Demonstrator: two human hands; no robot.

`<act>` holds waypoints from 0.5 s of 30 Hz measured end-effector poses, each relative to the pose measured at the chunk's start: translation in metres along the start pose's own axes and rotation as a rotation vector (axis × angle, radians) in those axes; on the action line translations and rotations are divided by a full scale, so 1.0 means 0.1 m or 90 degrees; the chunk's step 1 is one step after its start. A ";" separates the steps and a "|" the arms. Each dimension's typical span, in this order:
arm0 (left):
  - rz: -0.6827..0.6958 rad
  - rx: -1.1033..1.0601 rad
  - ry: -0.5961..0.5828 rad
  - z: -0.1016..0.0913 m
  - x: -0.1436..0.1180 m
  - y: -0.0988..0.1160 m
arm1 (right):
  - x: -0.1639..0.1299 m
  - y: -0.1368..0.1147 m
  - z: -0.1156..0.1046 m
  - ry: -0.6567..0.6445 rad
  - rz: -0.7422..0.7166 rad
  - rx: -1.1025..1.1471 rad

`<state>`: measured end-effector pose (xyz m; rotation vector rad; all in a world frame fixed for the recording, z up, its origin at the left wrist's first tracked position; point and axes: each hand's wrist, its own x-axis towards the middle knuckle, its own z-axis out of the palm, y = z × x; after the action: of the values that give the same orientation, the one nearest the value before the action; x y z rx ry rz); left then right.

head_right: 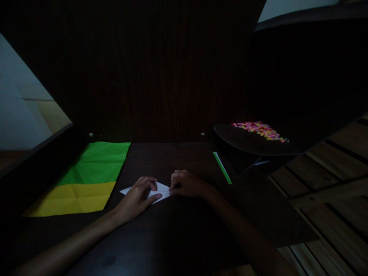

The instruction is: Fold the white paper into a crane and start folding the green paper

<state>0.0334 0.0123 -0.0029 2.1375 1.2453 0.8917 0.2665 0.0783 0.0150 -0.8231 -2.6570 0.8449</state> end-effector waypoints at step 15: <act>0.004 0.008 -0.043 0.09 0.09 0.05 | -0.01 -0.06 0.03 0.028 -0.011 0.023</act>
<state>0.0464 0.0173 -0.0025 2.1640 1.2148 0.8095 0.2637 0.0723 0.0161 -0.7990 -2.5994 0.8577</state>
